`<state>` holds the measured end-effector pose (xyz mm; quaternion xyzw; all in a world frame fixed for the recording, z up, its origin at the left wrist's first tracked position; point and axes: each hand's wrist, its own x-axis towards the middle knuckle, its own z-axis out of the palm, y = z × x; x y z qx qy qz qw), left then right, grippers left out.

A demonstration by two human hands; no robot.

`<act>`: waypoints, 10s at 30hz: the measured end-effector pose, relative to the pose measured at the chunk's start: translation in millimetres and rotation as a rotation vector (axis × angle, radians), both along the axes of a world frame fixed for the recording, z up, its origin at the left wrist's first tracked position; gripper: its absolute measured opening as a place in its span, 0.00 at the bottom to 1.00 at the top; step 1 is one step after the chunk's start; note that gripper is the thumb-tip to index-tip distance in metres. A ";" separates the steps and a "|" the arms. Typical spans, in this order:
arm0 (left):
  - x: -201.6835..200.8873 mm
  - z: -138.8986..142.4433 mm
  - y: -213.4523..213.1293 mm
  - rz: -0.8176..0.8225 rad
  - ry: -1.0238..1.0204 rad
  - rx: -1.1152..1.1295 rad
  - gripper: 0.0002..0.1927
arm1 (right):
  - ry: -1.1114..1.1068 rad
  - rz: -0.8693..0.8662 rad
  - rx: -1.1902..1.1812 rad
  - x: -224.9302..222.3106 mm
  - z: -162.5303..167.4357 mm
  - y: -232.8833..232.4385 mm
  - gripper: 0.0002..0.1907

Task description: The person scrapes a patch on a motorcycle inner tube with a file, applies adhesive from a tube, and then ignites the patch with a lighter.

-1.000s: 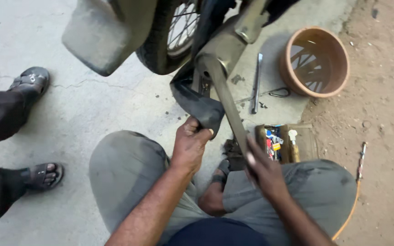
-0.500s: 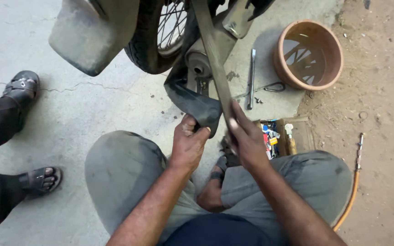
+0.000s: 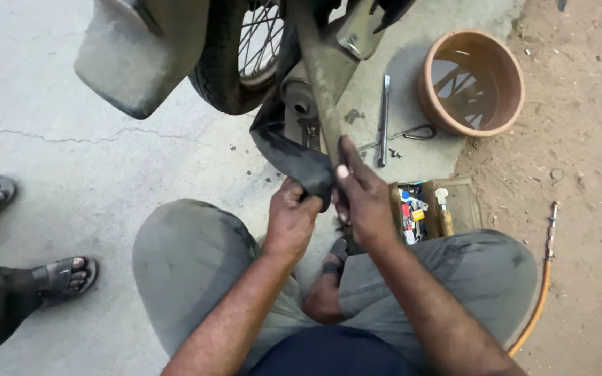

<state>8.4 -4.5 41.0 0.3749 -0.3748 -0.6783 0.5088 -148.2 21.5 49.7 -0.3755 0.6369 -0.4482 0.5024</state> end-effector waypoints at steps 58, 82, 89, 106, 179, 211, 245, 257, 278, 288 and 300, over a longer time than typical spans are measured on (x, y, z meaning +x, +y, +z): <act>8.2 -13.2 -5.3 0.039 0.112 0.076 0.19 | 0.321 0.195 -0.207 -32.5 17.9 63.8 0.26; 2.1 -15.8 -10.5 0.094 0.289 0.164 0.16 | 0.019 0.070 0.123 -11.3 -3.5 133.1 0.27; -2.4 -3.1 1.0 0.054 0.158 0.092 0.14 | -0.105 -0.102 0.047 4.5 0.0 -2.2 0.29; -7.8 -19.1 0.7 0.112 0.210 0.158 0.14 | -0.114 -0.057 -0.028 8.0 3.9 -10.3 0.29; 1.7 -14.4 -3.4 0.050 0.171 0.154 0.16 | -0.144 -0.024 0.016 4.3 16.6 -3.6 0.31; 8.2 -19.5 -14.4 0.070 0.216 0.229 0.14 | -0.085 0.012 0.049 -50.0 32.4 -59.9 0.17; 17.7 1.6 -11.0 0.181 0.043 0.214 0.15 | 0.813 0.549 -0.822 -6.5 75.3 -48.9 0.14; 6.6 2.5 -7.9 0.107 -0.102 0.230 0.21 | 0.870 0.664 -0.864 -16.6 63.2 -48.3 0.12; 10.3 9.8 -3.8 -0.035 -0.051 0.263 0.10 | 0.095 0.596 -0.196 -26.7 34.7 -54.3 0.06; 6.1 0.1 -3.4 0.028 0.019 0.270 0.07 | 0.243 0.629 -0.246 -24.3 36.0 -57.6 0.06; 9.0 0.9 -8.3 0.122 0.083 0.319 0.08 | -0.117 0.502 0.033 -23.5 1.5 -60.6 0.10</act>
